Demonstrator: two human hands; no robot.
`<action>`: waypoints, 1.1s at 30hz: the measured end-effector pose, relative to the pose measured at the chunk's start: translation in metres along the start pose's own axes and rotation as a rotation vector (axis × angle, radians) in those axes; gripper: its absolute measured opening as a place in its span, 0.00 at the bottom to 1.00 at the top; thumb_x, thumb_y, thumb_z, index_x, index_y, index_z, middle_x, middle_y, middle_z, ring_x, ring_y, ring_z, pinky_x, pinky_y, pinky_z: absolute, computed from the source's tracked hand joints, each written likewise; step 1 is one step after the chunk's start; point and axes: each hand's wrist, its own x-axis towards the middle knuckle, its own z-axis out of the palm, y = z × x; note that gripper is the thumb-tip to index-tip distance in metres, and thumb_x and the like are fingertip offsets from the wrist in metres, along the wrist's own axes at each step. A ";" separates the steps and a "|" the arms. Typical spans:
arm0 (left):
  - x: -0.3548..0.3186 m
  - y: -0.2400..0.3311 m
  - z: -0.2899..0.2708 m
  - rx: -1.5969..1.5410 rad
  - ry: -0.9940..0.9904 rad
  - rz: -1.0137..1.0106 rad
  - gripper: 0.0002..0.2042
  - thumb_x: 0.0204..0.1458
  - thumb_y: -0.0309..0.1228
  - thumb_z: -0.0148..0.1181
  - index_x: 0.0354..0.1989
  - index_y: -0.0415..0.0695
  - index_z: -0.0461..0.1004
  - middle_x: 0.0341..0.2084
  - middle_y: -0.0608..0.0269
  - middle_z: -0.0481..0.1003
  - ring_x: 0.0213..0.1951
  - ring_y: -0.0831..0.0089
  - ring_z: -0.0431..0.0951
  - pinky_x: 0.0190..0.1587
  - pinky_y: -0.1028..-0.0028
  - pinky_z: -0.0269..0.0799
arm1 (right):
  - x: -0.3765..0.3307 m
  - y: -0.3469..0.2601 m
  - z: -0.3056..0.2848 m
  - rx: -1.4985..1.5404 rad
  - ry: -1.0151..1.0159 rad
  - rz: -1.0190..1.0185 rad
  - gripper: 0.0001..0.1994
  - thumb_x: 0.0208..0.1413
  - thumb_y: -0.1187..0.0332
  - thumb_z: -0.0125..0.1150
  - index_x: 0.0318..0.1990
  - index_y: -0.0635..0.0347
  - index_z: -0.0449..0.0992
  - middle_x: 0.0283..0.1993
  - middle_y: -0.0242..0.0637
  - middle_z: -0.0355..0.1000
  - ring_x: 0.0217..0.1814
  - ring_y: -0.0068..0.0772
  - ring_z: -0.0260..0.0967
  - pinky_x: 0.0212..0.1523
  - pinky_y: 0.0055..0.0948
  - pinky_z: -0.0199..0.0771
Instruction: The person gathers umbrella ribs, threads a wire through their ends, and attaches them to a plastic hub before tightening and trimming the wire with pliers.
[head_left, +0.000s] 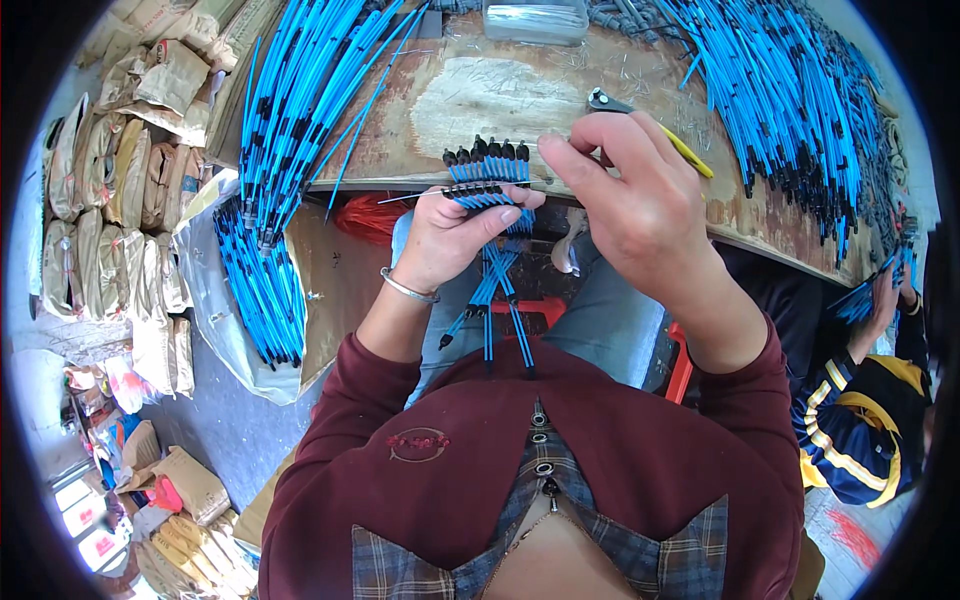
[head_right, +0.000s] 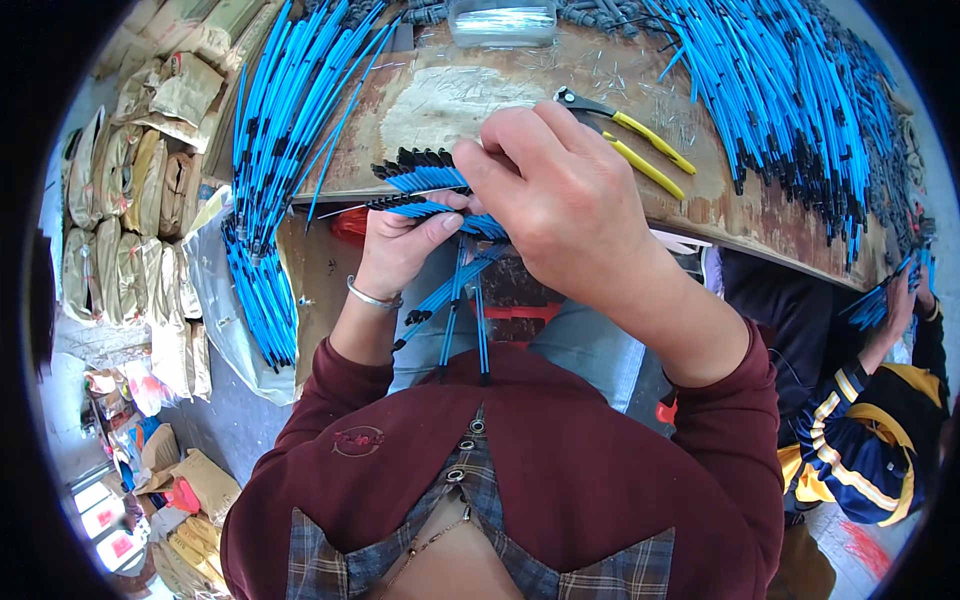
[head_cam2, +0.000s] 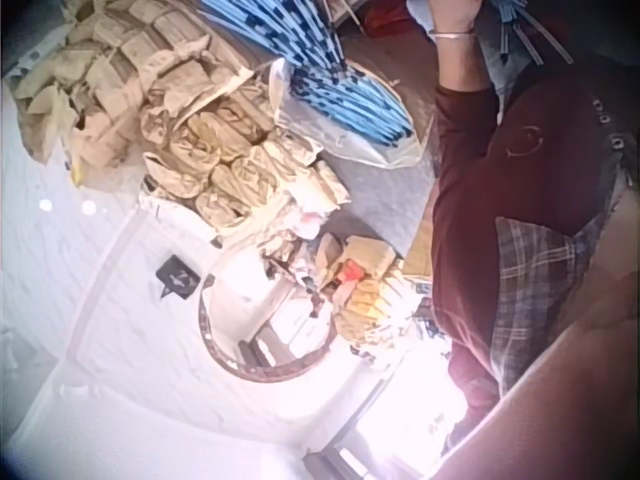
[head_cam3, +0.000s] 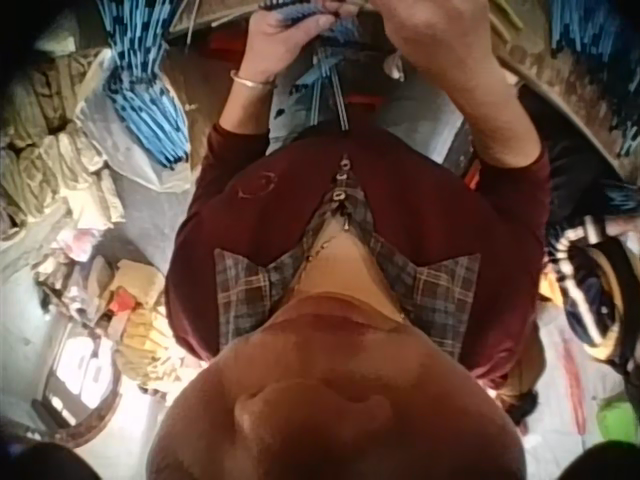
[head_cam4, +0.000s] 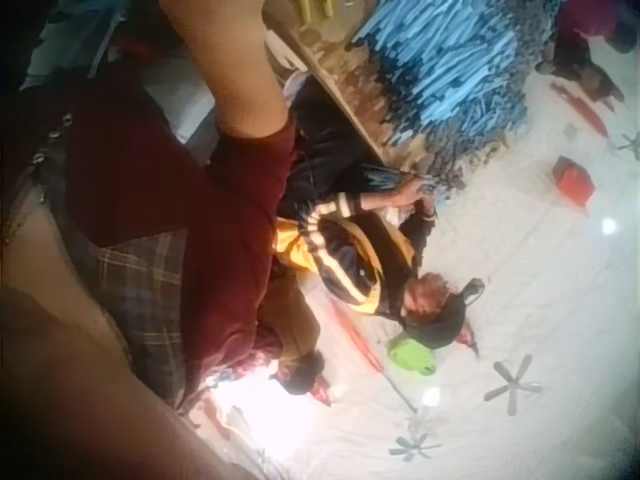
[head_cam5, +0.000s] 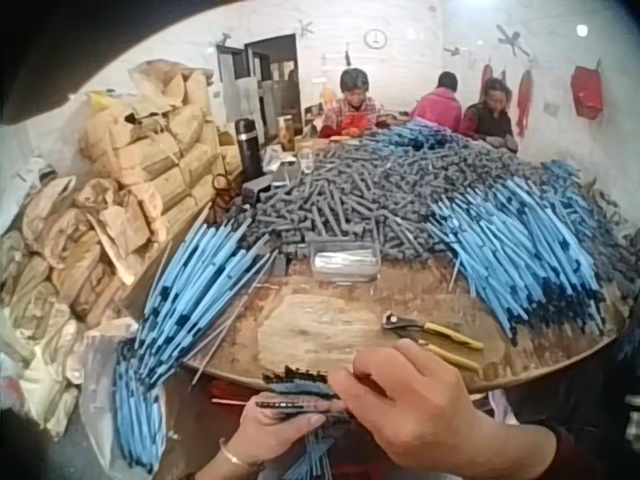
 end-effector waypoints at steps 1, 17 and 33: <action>0.000 -0.001 0.000 0.008 0.002 0.020 0.09 0.49 0.20 0.55 0.39 0.37 0.74 0.36 0.60 0.77 0.38 0.78 0.75 0.44 0.77 0.69 | -0.001 -0.001 0.001 0.014 0.009 0.009 0.16 0.32 0.83 0.56 0.35 0.63 0.74 0.30 0.36 0.64 0.28 0.33 0.64 0.27 0.27 0.67; 0.000 -0.001 0.000 0.075 0.015 0.008 0.09 0.48 0.19 0.55 0.39 0.37 0.75 0.36 0.62 0.77 0.38 0.79 0.74 0.44 0.77 0.69 | -0.006 -0.002 -0.002 0.166 -0.030 0.142 0.15 0.36 0.84 0.55 0.36 0.63 0.74 0.31 0.39 0.66 0.30 0.37 0.66 0.29 0.28 0.67; 0.001 -0.002 0.001 -0.006 0.002 -0.031 0.09 0.48 0.19 0.54 0.39 0.36 0.74 0.36 0.61 0.76 0.39 0.78 0.74 0.44 0.77 0.69 | -0.013 0.000 0.014 0.405 0.029 0.289 0.11 0.44 0.83 0.55 0.38 0.64 0.73 0.32 0.40 0.66 0.30 0.36 0.67 0.29 0.26 0.66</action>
